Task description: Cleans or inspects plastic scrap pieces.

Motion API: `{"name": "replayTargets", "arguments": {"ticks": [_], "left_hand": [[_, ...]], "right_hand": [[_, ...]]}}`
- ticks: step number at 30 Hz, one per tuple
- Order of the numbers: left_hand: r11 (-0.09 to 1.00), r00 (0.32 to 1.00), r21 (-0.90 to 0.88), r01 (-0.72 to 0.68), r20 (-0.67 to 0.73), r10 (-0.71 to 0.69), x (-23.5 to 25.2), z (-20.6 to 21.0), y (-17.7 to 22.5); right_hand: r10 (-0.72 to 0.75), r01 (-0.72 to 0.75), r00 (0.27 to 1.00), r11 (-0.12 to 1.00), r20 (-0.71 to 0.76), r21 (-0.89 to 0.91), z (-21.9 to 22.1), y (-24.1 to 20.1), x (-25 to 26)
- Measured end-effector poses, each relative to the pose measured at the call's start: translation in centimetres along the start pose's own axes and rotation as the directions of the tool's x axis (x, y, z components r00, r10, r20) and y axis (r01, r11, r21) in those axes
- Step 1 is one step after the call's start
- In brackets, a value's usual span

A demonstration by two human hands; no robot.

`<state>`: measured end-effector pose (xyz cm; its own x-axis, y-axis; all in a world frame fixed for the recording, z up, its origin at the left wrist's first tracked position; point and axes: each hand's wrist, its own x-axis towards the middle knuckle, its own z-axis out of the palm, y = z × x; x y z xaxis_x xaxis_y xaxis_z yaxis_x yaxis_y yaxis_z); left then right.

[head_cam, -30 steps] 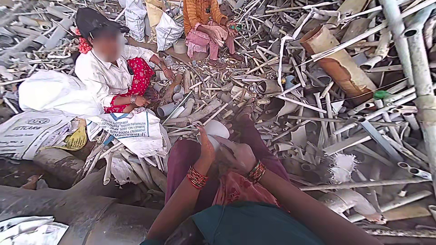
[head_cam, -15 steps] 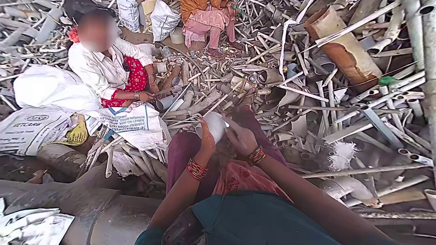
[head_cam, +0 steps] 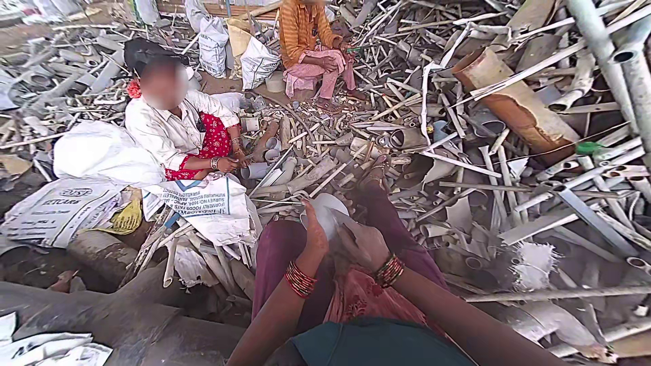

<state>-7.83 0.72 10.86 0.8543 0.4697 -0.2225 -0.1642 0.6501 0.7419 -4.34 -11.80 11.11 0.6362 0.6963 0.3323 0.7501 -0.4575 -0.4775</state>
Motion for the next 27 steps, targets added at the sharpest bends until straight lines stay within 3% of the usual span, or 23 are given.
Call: {"name": "replayTargets", "arguments": {"ticks": [4, 8, 12, 15, 20, 27], "left_hand": [[0.987, 0.999, -0.154, 0.050, 0.007, -0.050, 0.3, 0.2, 0.4], [0.996, 0.986, -0.027, 0.083, -0.143, -0.086, -0.1, 0.0, 0.5], [0.976, 0.993, -0.191, 0.107, -0.031, -0.115, 0.7, -0.2, 0.1], [0.946, 0.987, -0.290, 0.145, -0.028, -0.160, 0.7, 0.0, 0.6], [0.944, 0.984, -0.299, 0.142, -0.064, -0.168, 1.2, -0.5, -0.2], [0.920, 0.982, -0.353, 0.170, -0.021, -0.190, 1.6, -0.7, 0.3]], "right_hand": [[-0.117, 0.116, 0.992, 0.993, -0.056, -0.019, 1.2, 0.2, -0.6], [0.094, -0.093, 0.995, 0.994, 0.016, -0.065, 0.1, 1.6, 1.1], [-0.098, 0.099, 0.995, 0.995, -0.015, 0.004, 1.3, 0.7, -0.8], [-0.180, 0.179, 0.983, 0.983, -0.040, -0.028, 2.0, 0.6, -1.1], [0.072, -0.072, 0.997, 0.994, -0.002, -0.083, 0.7, 2.3, 0.7], [-0.132, 0.133, 0.991, 0.990, 0.017, -0.037, 2.3, 0.4, -1.4]]}}
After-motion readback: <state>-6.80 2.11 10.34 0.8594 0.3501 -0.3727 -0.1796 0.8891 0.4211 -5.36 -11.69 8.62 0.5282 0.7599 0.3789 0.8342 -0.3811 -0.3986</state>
